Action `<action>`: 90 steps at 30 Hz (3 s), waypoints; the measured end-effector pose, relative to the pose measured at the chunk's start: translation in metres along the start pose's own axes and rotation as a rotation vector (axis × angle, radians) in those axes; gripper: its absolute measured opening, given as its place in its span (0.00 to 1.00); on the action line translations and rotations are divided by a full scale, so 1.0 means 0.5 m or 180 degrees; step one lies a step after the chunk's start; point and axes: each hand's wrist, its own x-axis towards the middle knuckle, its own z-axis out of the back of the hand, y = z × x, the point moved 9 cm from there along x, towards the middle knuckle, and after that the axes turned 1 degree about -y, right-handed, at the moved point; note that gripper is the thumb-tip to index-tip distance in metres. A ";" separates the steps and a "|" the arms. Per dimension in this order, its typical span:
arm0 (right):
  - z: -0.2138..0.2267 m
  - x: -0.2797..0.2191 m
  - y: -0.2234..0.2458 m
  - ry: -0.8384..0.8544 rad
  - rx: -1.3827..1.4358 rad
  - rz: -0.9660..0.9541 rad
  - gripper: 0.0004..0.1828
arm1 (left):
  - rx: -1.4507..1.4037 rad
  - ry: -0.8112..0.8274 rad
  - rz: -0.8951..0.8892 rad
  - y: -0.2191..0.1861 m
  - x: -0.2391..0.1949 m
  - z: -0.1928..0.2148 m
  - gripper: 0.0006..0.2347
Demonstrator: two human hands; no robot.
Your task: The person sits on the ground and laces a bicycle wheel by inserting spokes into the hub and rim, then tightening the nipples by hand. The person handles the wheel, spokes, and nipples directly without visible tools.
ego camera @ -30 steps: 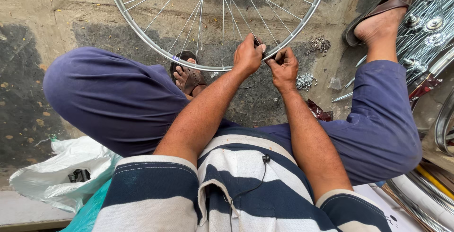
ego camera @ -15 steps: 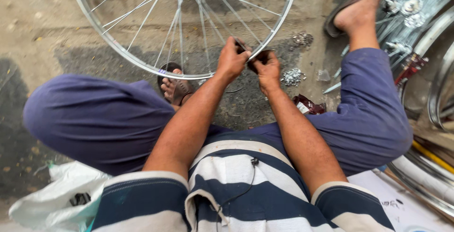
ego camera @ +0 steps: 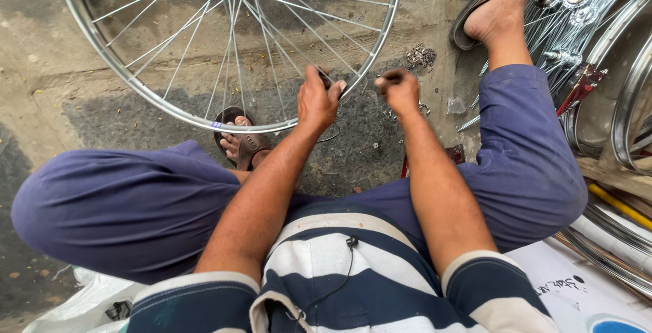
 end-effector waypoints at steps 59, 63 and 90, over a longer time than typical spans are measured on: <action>-0.021 -0.085 0.089 0.1493 0.1812 -0.0425 0.04 | -0.0727 0.0059 0.0097 -0.031 0.026 -0.014 0.25; -0.028 -0.185 0.227 0.2122 0.2719 0.0080 0.04 | -0.0429 0.0077 0.0170 -0.027 0.029 -0.021 0.23; -0.081 -0.115 0.134 0.1054 0.2338 0.0705 0.08 | 0.2140 -0.1433 -0.1438 -0.109 -0.049 0.118 0.22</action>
